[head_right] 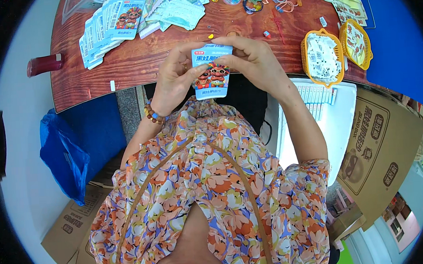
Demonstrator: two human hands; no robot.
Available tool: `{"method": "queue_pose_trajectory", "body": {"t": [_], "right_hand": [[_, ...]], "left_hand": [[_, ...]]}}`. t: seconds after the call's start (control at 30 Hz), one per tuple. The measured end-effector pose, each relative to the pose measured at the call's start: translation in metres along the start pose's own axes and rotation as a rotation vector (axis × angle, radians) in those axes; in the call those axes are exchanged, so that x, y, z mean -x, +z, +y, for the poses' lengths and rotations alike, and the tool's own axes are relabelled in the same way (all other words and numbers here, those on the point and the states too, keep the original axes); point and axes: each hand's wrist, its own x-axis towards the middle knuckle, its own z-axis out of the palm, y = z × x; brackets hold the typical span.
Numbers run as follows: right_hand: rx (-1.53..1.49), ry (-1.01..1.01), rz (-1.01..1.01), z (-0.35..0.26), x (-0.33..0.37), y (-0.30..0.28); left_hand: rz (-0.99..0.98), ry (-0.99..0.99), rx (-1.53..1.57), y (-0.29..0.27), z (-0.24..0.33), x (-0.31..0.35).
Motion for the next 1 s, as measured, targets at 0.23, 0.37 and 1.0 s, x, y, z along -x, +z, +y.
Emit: {"method": "queue_pose_trajectory", "body": {"t": [0.23, 0.37, 1.0], "right_hand": [[0.071, -0.060, 0.016, 0.000, 0.001, 0.007], [-0.016, -0.118, 0.035, 0.004, 0.002, 0.007], [0.225, -0.331, -0.058, -0.013, 0.010, -0.017]], "left_hand": [[0.007, 0.021, 0.007, -0.001, 0.001, 0.000], [-0.013, -0.044, -0.066, -0.008, 0.002, -0.002], [-0.157, -0.020, -0.025, -0.012, 0.005, -0.004]]}}
